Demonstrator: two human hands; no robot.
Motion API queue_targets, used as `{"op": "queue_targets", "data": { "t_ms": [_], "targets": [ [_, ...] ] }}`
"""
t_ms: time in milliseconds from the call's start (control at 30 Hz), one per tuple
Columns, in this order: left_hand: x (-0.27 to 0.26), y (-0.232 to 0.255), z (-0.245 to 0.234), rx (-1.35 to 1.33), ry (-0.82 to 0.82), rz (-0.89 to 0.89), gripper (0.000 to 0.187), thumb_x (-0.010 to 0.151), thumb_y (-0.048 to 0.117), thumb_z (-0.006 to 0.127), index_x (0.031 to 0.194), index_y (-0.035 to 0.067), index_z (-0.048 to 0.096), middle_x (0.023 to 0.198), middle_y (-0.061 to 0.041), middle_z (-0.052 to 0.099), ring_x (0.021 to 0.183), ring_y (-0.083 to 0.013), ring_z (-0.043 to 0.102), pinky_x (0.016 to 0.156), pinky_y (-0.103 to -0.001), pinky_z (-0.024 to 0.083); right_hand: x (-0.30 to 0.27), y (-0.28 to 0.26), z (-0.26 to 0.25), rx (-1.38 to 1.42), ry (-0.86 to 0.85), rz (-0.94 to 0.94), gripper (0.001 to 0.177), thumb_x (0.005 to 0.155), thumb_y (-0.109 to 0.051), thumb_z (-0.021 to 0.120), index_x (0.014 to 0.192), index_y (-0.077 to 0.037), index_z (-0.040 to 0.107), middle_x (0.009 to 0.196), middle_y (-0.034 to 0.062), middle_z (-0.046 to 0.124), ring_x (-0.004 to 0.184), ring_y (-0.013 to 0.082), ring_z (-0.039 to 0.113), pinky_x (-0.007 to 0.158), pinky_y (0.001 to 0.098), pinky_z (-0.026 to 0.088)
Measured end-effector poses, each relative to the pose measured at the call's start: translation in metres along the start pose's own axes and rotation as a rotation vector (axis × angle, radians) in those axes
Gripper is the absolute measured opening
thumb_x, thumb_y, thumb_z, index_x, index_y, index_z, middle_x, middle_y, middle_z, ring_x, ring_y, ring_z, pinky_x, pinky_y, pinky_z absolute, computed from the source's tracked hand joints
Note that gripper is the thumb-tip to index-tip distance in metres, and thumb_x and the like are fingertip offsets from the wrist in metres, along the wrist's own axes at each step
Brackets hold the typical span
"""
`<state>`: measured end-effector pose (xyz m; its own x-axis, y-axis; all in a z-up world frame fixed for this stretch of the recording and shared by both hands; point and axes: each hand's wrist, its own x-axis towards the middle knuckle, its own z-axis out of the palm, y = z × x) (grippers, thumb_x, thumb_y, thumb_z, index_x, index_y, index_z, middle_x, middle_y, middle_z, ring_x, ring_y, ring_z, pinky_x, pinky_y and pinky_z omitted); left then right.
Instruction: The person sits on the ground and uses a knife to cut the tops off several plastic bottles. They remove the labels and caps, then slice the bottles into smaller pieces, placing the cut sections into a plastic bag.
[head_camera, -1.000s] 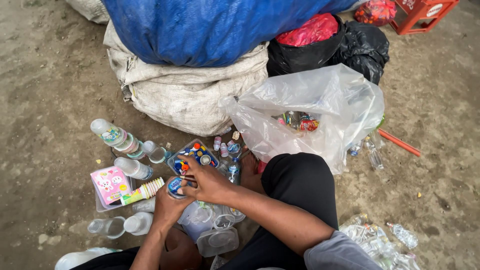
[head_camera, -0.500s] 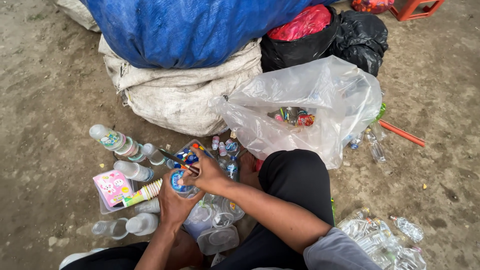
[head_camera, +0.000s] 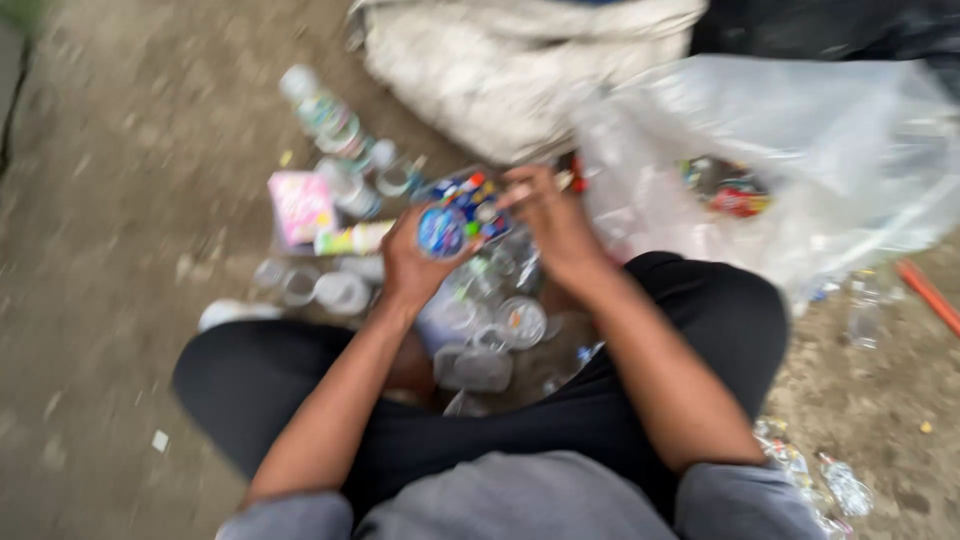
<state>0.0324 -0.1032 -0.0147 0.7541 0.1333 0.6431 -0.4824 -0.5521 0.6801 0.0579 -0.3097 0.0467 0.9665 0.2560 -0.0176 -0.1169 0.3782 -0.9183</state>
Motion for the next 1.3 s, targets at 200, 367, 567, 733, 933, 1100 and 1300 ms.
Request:
{"op": "queue_targets", "data": {
  "t_ms": [200,367,567,733,933,1100,1300],
  "targets": [
    [0.015,0.01,-0.018,-0.094,-0.036,-0.064,0.057,0.065,0.027,0.099,0.114,0.019,0.07,0.099,-0.006,0.071,0.091,-0.0341,0.073,0.081,-0.041,0.058,-0.028,-0.065,-0.012,-1.235,-0.262,-0.385,0.019,0.103,-0.018,0.069,0.121,-0.011,0.067,0.097,0.0146,0.077,0.091,0.0409,0.073,0.074,0.0506,0.056],
    [0.014,0.01,-0.022,-0.08,-0.066,-0.078,0.054,0.069,0.025,0.097,0.115,0.02,0.069,0.101,-0.005,0.07,0.094,-0.0352,0.071,0.084,-0.043,0.057,-0.028,-0.064,-0.002,-1.306,-0.308,-0.478,0.011,0.103,-0.021,0.071,0.112,-0.015,0.072,0.086,0.0085,0.074,0.083,0.0351,0.072,0.069,0.0444,0.056],
    [0.015,0.01,-0.022,-0.03,-0.085,0.023,0.049,0.072,0.021,0.094,0.113,0.018,0.068,0.096,-0.008,0.066,0.09,-0.0379,0.069,0.081,-0.047,0.056,-0.025,-0.059,-0.001,-1.43,-0.403,-0.668,0.006,0.105,-0.022,0.067,0.105,-0.018,0.071,0.086,0.0062,0.07,0.085,0.0313,0.07,0.068,0.0429,0.055],
    [0.012,0.011,-0.022,0.042,-0.146,0.082,0.051,0.07,0.013,0.093,0.114,0.016,0.068,0.095,-0.01,0.065,0.089,-0.0399,0.068,0.08,-0.051,0.054,-0.035,-0.069,0.008,-1.521,-0.445,-0.568,0.019,0.108,-0.026,0.059,0.092,-0.016,0.062,0.079,0.0082,0.065,0.08,0.0363,0.067,0.063,0.0489,0.053],
    [0.013,0.015,-0.016,0.076,-0.156,0.089,0.048,0.074,0.023,0.091,0.115,0.019,0.066,0.094,-0.008,0.061,0.088,-0.036,0.066,0.078,-0.048,0.054,-0.034,-0.073,-0.003,-1.472,-0.414,-0.469,0.006,0.1,-0.022,0.068,0.099,-0.016,0.07,0.078,0.0104,0.069,0.078,0.0396,0.069,0.062,0.0518,0.053],
    [0.013,0.013,-0.015,0.026,-0.178,0.069,0.051,0.075,0.031,0.091,0.115,0.016,0.064,0.095,-0.008,0.062,0.09,-0.0369,0.067,0.079,-0.048,0.054,-0.04,-0.084,0.003,-1.485,-0.332,-0.517,0.008,0.1,-0.025,0.072,0.096,-0.019,0.07,0.076,0.0039,0.068,0.077,0.0324,0.069,0.062,0.0443,0.053],
    [0.015,0.023,-0.018,0.055,-0.265,0.08,0.054,0.078,0.031,0.089,0.122,0.015,0.06,0.101,-0.011,0.06,0.095,-0.0379,0.065,0.081,-0.051,0.052,-0.039,-0.073,0.001,-1.447,-0.319,-0.491,0.008,0.102,-0.023,0.069,0.105,-0.016,0.073,0.08,0.0094,0.07,0.082,0.0362,0.07,0.065,0.0484,0.054]
  ]
}}
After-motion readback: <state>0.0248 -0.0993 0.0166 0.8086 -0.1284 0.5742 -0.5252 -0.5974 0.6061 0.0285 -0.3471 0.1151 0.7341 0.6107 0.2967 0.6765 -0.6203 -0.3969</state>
